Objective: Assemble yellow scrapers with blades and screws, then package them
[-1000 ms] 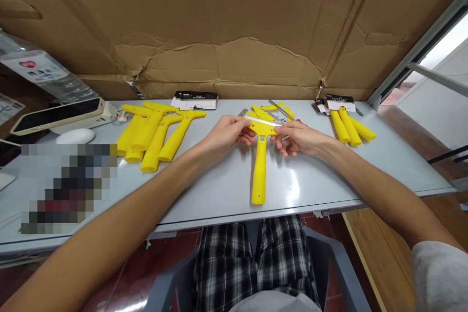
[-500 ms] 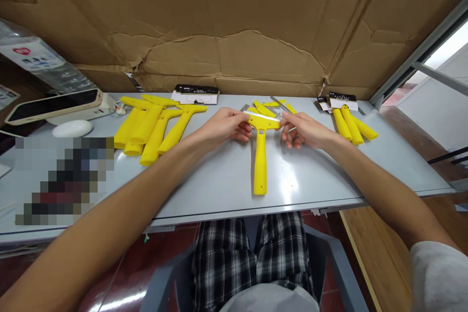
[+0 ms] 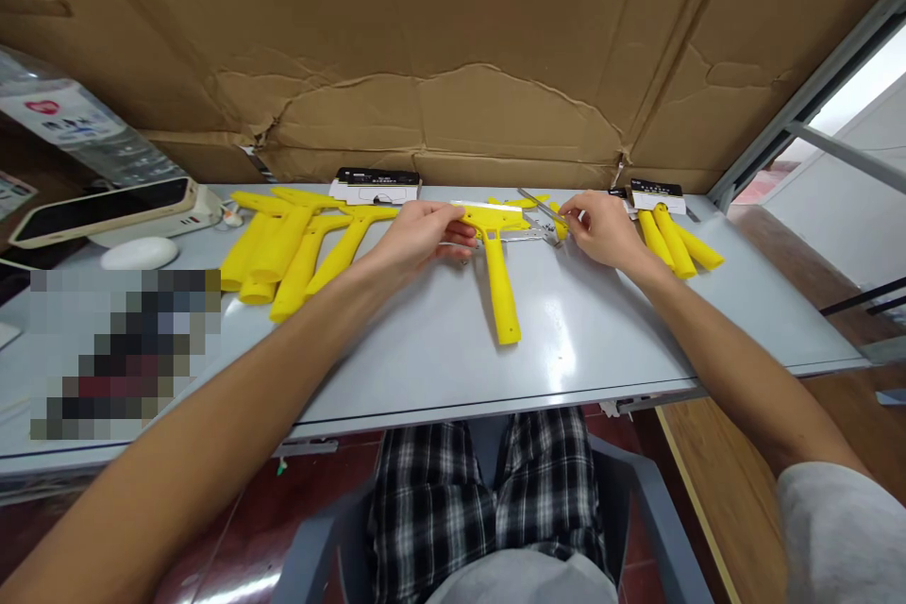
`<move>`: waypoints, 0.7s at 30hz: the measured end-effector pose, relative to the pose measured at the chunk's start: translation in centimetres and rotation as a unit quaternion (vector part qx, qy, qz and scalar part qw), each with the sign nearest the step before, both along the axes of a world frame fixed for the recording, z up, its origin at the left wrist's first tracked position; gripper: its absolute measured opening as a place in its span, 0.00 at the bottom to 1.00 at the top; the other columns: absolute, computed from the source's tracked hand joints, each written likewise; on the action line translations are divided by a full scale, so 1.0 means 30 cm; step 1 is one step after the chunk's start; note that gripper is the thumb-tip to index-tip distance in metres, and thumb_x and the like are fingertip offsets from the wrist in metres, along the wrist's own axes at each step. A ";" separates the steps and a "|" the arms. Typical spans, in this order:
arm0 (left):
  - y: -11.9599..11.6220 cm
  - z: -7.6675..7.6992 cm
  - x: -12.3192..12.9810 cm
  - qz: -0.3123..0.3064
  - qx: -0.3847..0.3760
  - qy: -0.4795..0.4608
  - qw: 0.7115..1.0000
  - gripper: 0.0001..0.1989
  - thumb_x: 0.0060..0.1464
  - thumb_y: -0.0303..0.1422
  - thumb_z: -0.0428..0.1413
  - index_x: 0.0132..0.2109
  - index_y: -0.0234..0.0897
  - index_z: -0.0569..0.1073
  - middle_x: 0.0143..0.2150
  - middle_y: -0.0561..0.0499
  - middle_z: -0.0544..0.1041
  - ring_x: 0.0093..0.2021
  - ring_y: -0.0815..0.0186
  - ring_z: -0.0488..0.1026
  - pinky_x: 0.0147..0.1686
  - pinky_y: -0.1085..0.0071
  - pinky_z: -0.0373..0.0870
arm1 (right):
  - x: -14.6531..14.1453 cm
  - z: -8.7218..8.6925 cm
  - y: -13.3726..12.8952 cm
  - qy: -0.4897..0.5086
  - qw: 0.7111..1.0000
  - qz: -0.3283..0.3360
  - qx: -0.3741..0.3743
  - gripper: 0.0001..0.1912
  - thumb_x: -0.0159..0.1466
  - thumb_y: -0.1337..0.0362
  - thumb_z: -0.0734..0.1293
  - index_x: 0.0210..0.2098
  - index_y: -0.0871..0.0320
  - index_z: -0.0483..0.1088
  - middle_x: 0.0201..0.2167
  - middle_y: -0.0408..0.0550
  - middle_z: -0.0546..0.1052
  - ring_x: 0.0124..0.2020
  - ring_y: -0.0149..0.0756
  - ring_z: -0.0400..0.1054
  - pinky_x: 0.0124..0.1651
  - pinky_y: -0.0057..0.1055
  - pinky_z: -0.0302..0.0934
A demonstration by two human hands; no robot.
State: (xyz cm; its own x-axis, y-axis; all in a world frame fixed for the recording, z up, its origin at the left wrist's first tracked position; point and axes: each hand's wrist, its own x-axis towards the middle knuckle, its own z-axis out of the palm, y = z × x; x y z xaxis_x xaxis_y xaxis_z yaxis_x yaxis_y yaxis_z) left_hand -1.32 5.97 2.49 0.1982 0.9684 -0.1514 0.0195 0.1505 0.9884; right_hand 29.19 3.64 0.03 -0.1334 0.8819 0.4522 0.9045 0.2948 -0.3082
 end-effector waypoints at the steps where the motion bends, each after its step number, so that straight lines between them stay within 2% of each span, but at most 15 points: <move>1: 0.001 -0.001 0.001 0.009 0.005 -0.008 1.000 0.09 0.66 0.27 0.59 0.35 0.31 0.80 0.35 0.38 0.83 0.34 0.59 0.83 0.33 0.65 0.82 | 0.001 -0.008 0.002 -0.009 1.000 0.001 0.000 0.16 0.69 0.69 0.64 0.47 0.58 0.84 0.43 0.54 0.83 0.39 0.44 0.73 0.48 0.40 0.64; 6: 0.004 -0.004 0.001 0.006 0.012 -0.014 1.000 0.08 0.65 0.27 0.60 0.36 0.32 0.79 0.37 0.38 0.84 0.35 0.60 0.82 0.33 0.66 0.80 | -0.013 -0.042 0.004 -0.037 0.999 0.030 0.002 0.17 0.70 0.70 0.64 0.48 0.58 0.85 0.49 0.59 0.81 0.52 0.54 0.71 0.55 0.47 0.64; 13: 0.005 0.001 -0.007 -0.002 0.023 0.013 1.000 0.08 0.63 0.29 0.61 0.35 0.31 0.81 0.38 0.37 0.85 0.35 0.60 0.81 0.32 0.66 0.79 | -0.035 -0.050 -0.005 -0.028 0.995 0.091 -0.020 0.15 0.73 0.67 0.64 0.48 0.56 0.85 0.49 0.59 0.80 0.51 0.53 0.70 0.55 0.48 0.64; 21: 0.009 0.013 -0.017 -0.008 0.017 0.027 0.999 0.07 0.63 0.29 0.62 0.36 0.31 0.82 0.39 0.37 0.85 0.37 0.60 0.81 0.32 0.68 0.77 | -0.047 -0.035 -0.021 -0.056 0.994 0.082 -0.033 0.17 0.72 0.70 0.63 0.47 0.57 0.84 0.49 0.59 0.81 0.53 0.55 0.69 0.54 0.47 0.59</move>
